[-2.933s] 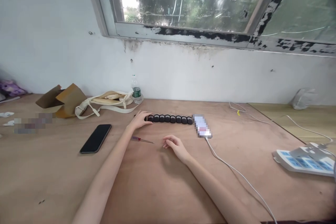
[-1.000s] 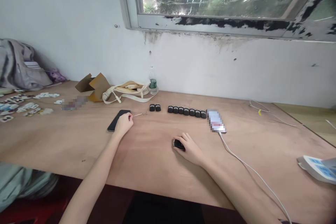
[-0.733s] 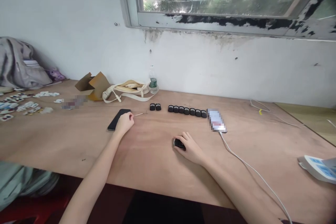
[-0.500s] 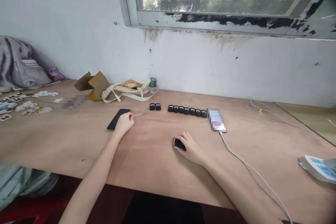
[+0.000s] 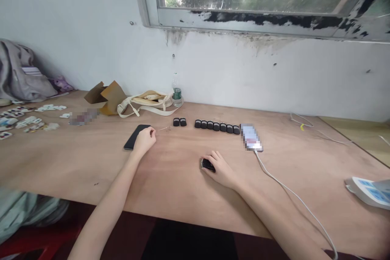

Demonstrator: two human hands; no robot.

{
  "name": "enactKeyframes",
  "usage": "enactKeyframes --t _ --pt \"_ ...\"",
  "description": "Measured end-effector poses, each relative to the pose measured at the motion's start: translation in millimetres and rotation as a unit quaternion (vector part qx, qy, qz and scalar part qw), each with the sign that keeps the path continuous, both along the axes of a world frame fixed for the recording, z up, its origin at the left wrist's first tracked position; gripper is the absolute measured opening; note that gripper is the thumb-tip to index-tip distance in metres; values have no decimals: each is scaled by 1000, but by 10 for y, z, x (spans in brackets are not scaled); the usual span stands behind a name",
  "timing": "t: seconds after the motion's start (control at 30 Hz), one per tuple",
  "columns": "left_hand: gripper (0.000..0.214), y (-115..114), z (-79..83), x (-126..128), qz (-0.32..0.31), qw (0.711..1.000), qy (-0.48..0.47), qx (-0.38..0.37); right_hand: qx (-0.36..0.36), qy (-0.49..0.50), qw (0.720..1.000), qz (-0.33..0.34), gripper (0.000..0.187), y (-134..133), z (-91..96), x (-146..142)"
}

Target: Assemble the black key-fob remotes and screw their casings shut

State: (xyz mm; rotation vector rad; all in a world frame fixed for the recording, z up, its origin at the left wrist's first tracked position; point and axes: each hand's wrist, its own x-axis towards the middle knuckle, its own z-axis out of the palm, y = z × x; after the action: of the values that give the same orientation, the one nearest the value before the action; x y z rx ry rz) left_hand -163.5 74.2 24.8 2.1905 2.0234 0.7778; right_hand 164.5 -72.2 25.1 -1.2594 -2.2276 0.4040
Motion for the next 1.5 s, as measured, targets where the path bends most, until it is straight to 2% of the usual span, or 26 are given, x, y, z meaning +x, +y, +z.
enactKeyframes --t 0.4,0.83,0.9,1.0,1.13,1.23,1.37,1.5 --pt "22 -22 -11 53 -6 999 47 -14 0 6 1000 3 32 6 -23 15" --pt "20 -61 57 107 -16 1000 13 -2 -6 1 1000 -2 30 9 -38 12" --pt "19 -106 76 182 -43 999 -2 13 -11 6 1000 -6 31 16 -50 12" --pt "18 -250 93 410 -121 991 -40 37 -14 12 999 -44 33 38 -84 23" --pt "14 -521 46 847 -255 962 -91 38 -7 45 992 -121 33 89 -173 86" --pt "12 -668 -15 1136 -336 937 -77 56 2 75 985 -157 26 132 -233 176" --pt "13 -712 -71 1322 -359 925 -72 106 -2 79 982 -170 24 161 -236 306" --pt "14 -673 -120 1313 -359 924 -62 116 -12 80 985 -154 26 158 -196 363"
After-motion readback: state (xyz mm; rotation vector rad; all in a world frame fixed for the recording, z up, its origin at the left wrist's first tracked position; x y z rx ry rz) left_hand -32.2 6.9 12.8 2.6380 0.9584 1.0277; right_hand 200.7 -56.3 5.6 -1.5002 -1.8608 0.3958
